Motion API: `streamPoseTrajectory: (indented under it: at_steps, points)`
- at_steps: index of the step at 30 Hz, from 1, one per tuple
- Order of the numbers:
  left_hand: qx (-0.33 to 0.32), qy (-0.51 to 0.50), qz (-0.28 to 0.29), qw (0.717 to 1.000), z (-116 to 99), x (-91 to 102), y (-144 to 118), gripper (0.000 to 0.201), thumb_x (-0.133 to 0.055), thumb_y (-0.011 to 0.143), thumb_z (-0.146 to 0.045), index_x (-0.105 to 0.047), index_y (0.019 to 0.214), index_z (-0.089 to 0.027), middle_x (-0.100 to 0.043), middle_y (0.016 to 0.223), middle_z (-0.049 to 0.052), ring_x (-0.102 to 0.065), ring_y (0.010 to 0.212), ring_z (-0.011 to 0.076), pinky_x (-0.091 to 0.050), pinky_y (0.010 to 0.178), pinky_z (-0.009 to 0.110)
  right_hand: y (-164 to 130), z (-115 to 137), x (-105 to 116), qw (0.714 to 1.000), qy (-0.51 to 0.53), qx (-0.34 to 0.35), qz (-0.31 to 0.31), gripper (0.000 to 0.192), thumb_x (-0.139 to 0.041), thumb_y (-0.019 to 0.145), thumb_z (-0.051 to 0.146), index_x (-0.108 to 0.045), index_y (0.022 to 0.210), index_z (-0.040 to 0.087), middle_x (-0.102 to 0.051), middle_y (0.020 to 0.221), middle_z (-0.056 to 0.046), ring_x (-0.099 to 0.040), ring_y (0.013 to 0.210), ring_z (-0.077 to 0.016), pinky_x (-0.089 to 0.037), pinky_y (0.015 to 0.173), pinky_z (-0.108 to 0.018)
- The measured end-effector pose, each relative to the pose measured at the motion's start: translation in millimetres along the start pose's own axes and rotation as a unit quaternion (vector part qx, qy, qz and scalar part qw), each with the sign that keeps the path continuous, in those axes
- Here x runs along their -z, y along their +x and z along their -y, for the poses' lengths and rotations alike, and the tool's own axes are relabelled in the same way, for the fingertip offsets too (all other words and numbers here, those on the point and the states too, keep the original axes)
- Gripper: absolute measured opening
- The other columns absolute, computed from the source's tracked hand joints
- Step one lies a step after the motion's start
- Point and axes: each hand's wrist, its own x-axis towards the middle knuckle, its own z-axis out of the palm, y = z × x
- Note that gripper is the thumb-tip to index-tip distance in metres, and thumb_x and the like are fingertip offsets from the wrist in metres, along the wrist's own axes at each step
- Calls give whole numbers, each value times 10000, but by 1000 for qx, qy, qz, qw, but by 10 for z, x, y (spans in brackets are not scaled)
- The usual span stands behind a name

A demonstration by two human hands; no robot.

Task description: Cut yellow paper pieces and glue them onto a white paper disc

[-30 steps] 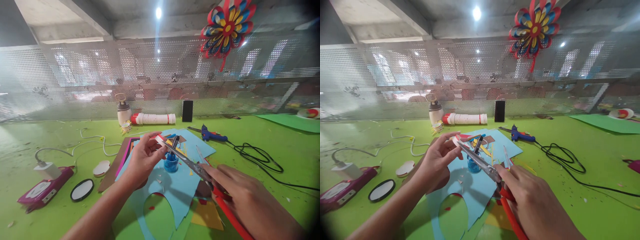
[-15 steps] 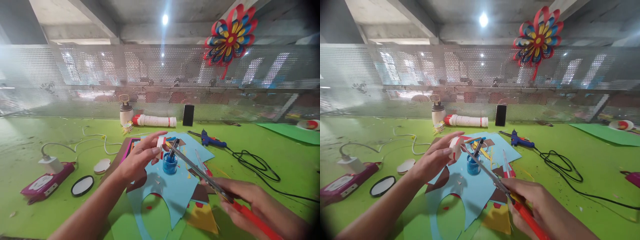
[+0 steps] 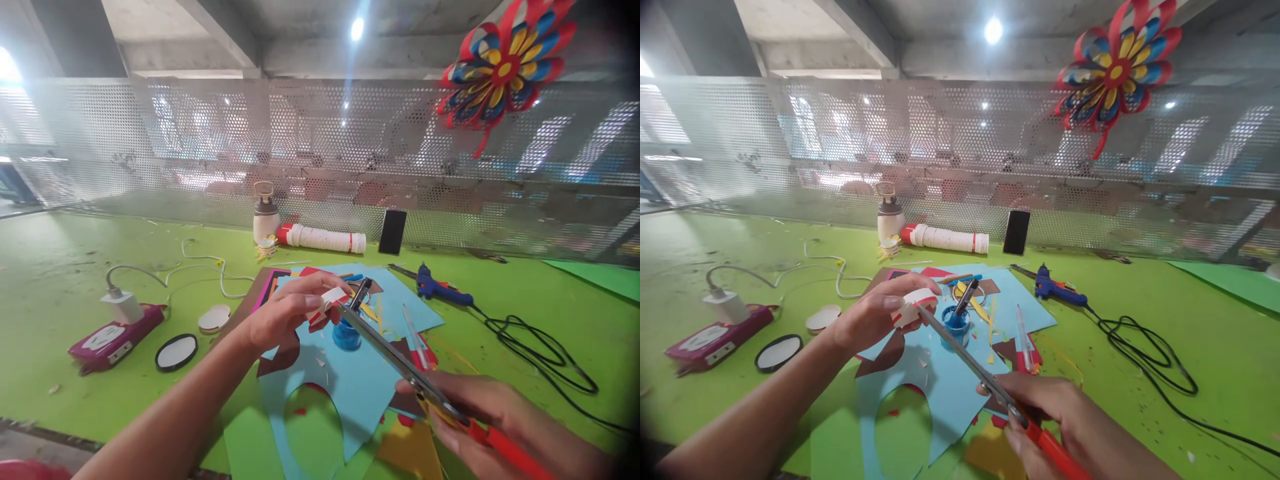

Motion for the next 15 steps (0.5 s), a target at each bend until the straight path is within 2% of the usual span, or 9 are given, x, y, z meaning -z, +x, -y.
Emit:
streamPoseTrajectory:
  at_steps: [3, 7, 11, 15]
  points:
    - [-3, 18, -10, 1000, 1, 11, 8, 356, -572, 760, -364, -701, 1045, -193, -575, 684, 21, -425, 560, 146, -347, 559, 296, 3, -39, -37, 1000, 15, -12, 5, 382, -529, 778, 52, -745, 996, 279, -761, 744, -2, -755, 660, -191, -606, 538, -190]
    - [-24, 39, -18, 999, 3, 31, 19, 349, -596, 768, -359, -705, 1064, -209, -589, 693, 21, -470, 593, 160, -378, 573, 297, 2, -49, -51, 1000, 8, -10, 6, 431, -517, 748, 37, -740, 1023, 282, -751, 718, 9, -744, 610, -184, -593, 487, -184]
    - [-32, 62, -20, 997, 8, 45, 24, 342, -596, 779, -357, -704, 1073, -219, -596, 721, 22, -482, 602, 162, -393, 578, 295, -8, -52, -77, 1000, 3, -4, -14, 410, -521, 763, 48, -742, 1019, 280, -764, 762, 12, -743, 609, -170, -607, 535, -188]
    - [-40, 67, -14, 997, 18, 54, 28, 343, -600, 770, -358, -707, 1062, -212, -605, 739, 21, -491, 610, 160, -402, 596, 295, -15, -34, -54, 1000, 12, -13, 9, 417, -532, 754, 63, -741, 1042, 281, -742, 675, 22, -692, 477, -153, -560, 420, -171]
